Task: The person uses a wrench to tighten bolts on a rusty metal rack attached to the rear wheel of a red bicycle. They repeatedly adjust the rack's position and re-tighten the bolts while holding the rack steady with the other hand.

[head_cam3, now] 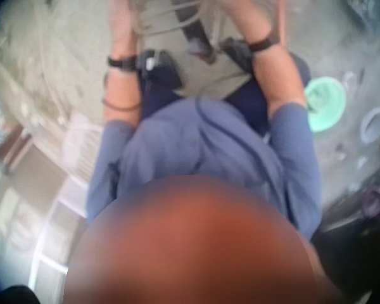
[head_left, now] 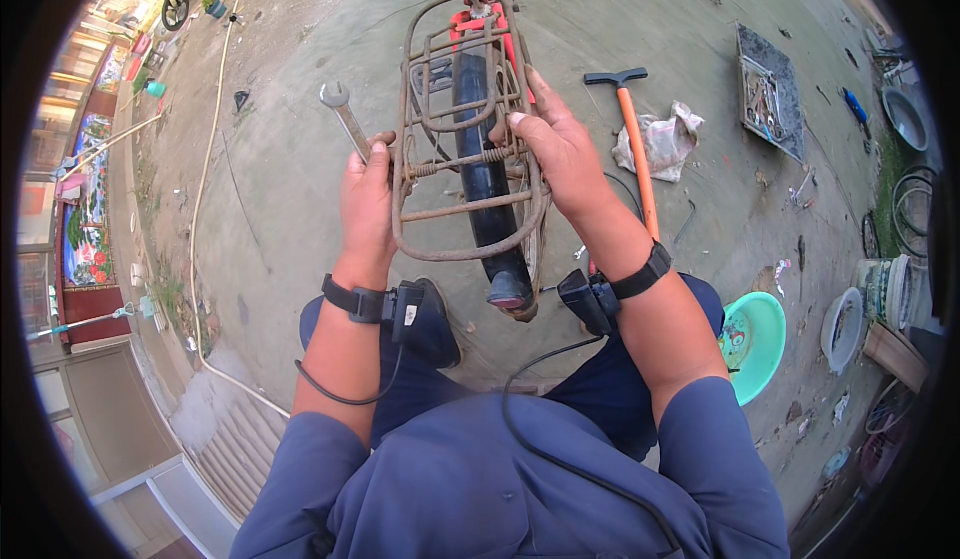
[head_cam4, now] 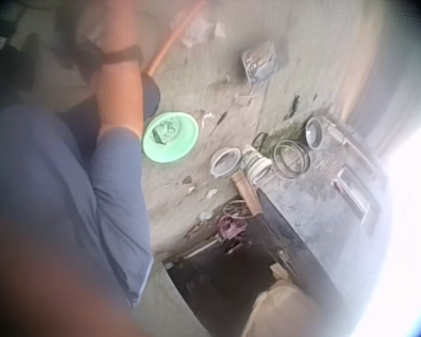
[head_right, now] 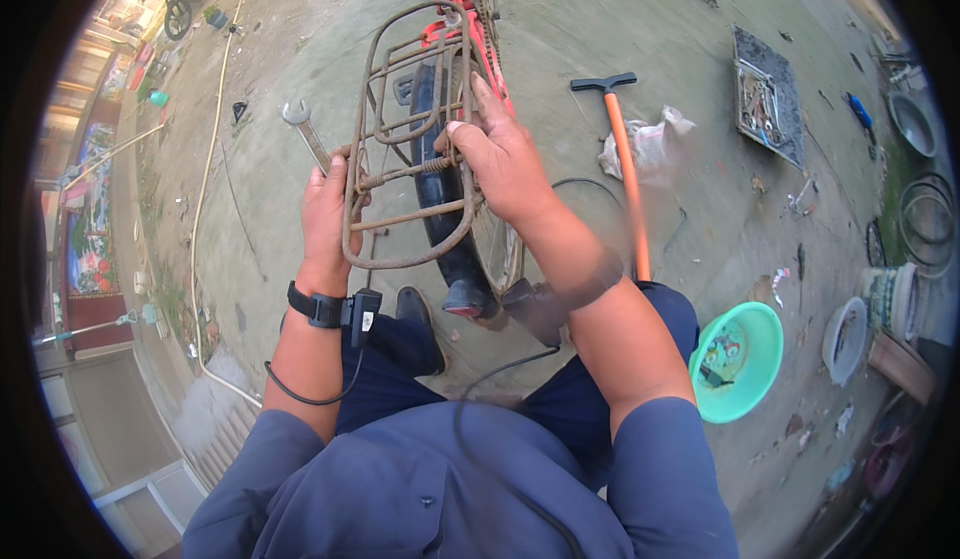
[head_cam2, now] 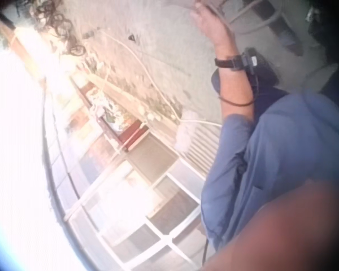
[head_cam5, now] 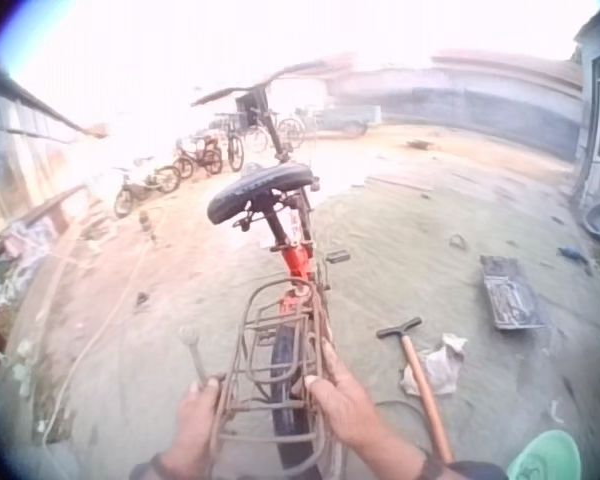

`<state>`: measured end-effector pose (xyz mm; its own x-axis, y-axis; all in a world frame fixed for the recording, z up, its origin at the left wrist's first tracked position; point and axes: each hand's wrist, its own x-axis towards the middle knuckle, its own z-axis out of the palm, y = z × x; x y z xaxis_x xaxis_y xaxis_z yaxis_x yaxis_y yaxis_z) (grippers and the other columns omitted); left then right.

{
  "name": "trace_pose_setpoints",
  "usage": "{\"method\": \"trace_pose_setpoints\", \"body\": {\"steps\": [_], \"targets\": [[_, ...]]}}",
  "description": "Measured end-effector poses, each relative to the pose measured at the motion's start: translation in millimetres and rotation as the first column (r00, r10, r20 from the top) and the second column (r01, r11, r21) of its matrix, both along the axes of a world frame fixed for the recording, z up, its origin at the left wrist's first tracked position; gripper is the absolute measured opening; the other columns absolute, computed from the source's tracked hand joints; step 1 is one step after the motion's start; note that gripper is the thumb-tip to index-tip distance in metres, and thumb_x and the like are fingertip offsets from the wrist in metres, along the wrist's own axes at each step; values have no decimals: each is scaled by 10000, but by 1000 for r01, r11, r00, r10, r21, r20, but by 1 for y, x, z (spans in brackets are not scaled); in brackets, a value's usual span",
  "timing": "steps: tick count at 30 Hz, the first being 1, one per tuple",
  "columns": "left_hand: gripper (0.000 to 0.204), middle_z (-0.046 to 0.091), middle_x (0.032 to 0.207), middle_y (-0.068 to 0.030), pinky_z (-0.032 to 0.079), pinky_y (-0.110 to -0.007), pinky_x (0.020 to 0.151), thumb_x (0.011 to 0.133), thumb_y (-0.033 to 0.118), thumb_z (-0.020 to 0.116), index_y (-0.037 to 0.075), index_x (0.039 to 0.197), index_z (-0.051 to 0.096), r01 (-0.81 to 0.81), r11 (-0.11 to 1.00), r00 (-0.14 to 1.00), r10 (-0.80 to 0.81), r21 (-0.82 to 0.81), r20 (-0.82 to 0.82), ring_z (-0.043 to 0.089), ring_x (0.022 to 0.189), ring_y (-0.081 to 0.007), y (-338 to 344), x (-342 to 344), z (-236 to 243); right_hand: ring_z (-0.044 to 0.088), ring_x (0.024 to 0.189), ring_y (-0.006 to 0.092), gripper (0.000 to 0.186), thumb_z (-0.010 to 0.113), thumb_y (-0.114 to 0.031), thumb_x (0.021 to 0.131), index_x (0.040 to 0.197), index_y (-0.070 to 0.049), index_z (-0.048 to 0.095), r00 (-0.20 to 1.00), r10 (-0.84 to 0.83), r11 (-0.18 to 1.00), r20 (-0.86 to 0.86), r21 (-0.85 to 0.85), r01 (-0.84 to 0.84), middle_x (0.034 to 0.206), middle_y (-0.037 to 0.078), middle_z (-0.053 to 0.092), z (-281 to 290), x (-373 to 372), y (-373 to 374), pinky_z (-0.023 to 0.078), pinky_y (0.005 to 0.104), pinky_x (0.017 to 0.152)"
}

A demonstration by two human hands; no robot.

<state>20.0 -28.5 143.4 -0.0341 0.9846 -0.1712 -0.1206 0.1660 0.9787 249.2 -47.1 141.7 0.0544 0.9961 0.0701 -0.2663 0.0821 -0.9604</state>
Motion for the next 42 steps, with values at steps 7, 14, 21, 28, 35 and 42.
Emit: {"method": "trace_pose_setpoints", "body": {"steps": [7,14,21,28,35,42], "targets": [[297,628,898,-27,454,-246,658,1081,248,492,3,1226,576,18,999,1000,-19,38,14,555,748,-83,-3,3,4,611,933,152,681,542,-175,973,1560,41,272,999,46,999,-29,31,-45,1009,99,678,3,5,0,489,300,870],[287,620,881,-51,461,-261,633,1076,215,470,-2,1241,560,-153,988,986,152,17,63,585,726,-115,1,-19,-28,658,1004,201,650,558,-187,999,1536,68,297,999,44,999,-12,-18,-45,1091,150,672,8,11,-5,516,327,913],[286,635,878,-86,456,-282,573,1012,144,489,-30,1226,560,-70,897,986,-6,-436,-169,577,659,-144,-29,-38,-127,677,968,244,587,464,-131,991,1515,88,318,999,35,996,8,-84,-35,1074,174,662,19,17,0,546,356,873],[379,681,966,-155,464,-315,491,926,18,441,-52,1294,497,189,803,953,-289,-565,-93,638,633,-185,-38,-17,-174,675,919,254,559,443,-156,1003,1494,91,341,993,-50,992,105,-112,62,1065,188,657,19,9,0,556,389,838],[286,690,882,-143,538,-362,591,896,22,607,-48,1172,633,337,774,884,-457,-537,-103,658,737,-206,-4,-14,-170,595,885,188,608,446,-153,956,1494,111,341,997,-27,994,79,-103,35,1056,176,645,20,10,1,478,305,823],[314,705,824,-127,541,-390,684,795,21,730,-4,1104,681,368,735,800,-562,-569,-209,675,757,-228,7,-10,-165,596,897,176,694,501,-253,921,1531,33,338,990,-94,979,102,-172,110,1038,178,645,17,10,3,467,271,821]]}}
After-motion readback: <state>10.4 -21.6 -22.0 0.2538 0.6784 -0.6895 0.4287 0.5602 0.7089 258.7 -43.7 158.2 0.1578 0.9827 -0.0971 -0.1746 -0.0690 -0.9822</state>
